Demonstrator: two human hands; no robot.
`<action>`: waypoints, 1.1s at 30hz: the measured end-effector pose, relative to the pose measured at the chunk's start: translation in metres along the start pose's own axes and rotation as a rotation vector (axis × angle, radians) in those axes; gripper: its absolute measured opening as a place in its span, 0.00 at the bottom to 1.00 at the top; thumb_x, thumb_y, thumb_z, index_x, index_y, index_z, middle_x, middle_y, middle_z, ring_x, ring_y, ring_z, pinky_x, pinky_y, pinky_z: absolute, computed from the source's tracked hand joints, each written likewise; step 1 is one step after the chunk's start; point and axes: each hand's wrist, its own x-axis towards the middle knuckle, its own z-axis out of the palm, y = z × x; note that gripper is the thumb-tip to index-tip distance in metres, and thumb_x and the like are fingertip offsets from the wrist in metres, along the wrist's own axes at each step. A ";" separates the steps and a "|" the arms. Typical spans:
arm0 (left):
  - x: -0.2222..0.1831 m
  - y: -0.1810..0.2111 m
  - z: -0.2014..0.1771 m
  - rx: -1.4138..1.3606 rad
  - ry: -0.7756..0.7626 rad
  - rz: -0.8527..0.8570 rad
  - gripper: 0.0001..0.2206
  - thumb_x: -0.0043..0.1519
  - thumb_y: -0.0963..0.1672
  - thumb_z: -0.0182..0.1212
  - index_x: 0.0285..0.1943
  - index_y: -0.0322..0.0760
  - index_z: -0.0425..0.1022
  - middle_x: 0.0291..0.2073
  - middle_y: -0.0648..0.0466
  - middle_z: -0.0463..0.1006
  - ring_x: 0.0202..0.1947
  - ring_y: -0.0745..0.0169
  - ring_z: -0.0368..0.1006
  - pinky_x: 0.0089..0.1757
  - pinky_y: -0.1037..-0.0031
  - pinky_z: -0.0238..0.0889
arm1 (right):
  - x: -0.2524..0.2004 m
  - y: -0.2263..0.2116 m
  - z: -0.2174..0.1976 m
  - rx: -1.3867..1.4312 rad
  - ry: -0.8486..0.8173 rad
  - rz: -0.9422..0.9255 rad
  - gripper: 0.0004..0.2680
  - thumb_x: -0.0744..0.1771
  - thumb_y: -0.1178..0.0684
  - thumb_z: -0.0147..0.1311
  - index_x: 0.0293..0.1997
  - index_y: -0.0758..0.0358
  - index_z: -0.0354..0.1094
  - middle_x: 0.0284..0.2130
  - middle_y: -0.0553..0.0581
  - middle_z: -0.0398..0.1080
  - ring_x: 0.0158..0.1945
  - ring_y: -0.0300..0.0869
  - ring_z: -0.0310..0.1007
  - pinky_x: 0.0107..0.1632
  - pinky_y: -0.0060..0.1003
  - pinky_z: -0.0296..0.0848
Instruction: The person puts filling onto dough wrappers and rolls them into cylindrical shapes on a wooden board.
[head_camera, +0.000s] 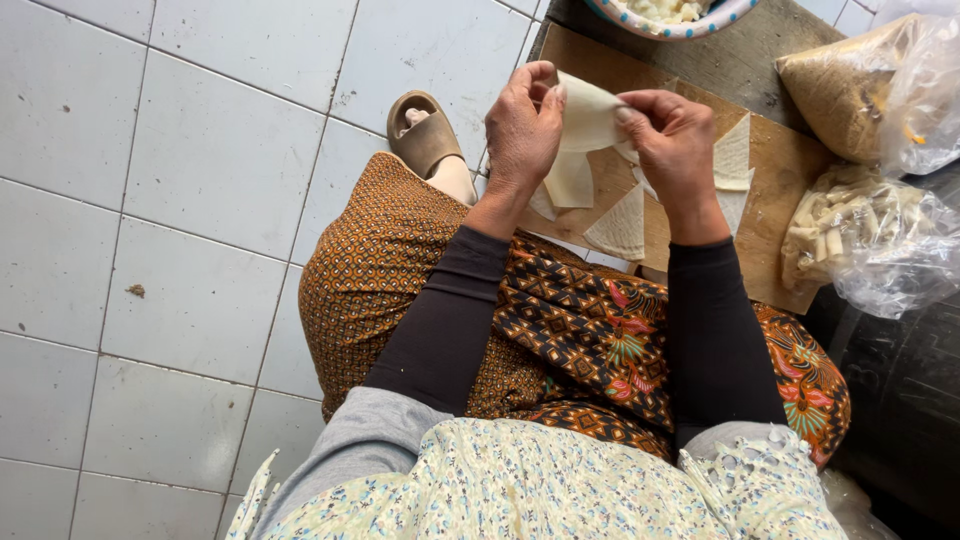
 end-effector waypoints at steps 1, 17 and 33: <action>0.001 -0.002 0.001 0.028 0.041 0.004 0.12 0.62 0.44 0.62 0.52 0.35 0.77 0.36 0.52 0.83 0.36 0.63 0.81 0.41 0.71 0.75 | -0.001 -0.002 -0.001 -0.137 0.077 -0.031 0.04 0.70 0.61 0.60 0.48 0.66 0.77 0.38 0.57 0.80 0.37 0.35 0.79 0.42 0.29 0.79; -0.007 0.001 -0.015 0.792 -0.335 -0.127 0.14 0.57 0.45 0.64 0.49 0.36 0.77 0.48 0.44 0.74 0.48 0.47 0.74 0.48 0.58 0.68 | -0.043 0.019 0.022 -0.646 -0.067 -0.306 0.08 0.66 0.54 0.65 0.46 0.65 0.77 0.42 0.63 0.77 0.44 0.52 0.77 0.47 0.45 0.76; -0.018 -0.018 -0.025 0.749 -0.333 -0.141 0.09 0.58 0.40 0.62 0.46 0.34 0.76 0.42 0.40 0.81 0.47 0.43 0.80 0.47 0.56 0.72 | -0.072 0.062 0.056 -0.616 0.146 -0.302 0.09 0.62 0.57 0.67 0.41 0.67 0.70 0.45 0.66 0.68 0.52 0.56 0.66 0.55 0.50 0.67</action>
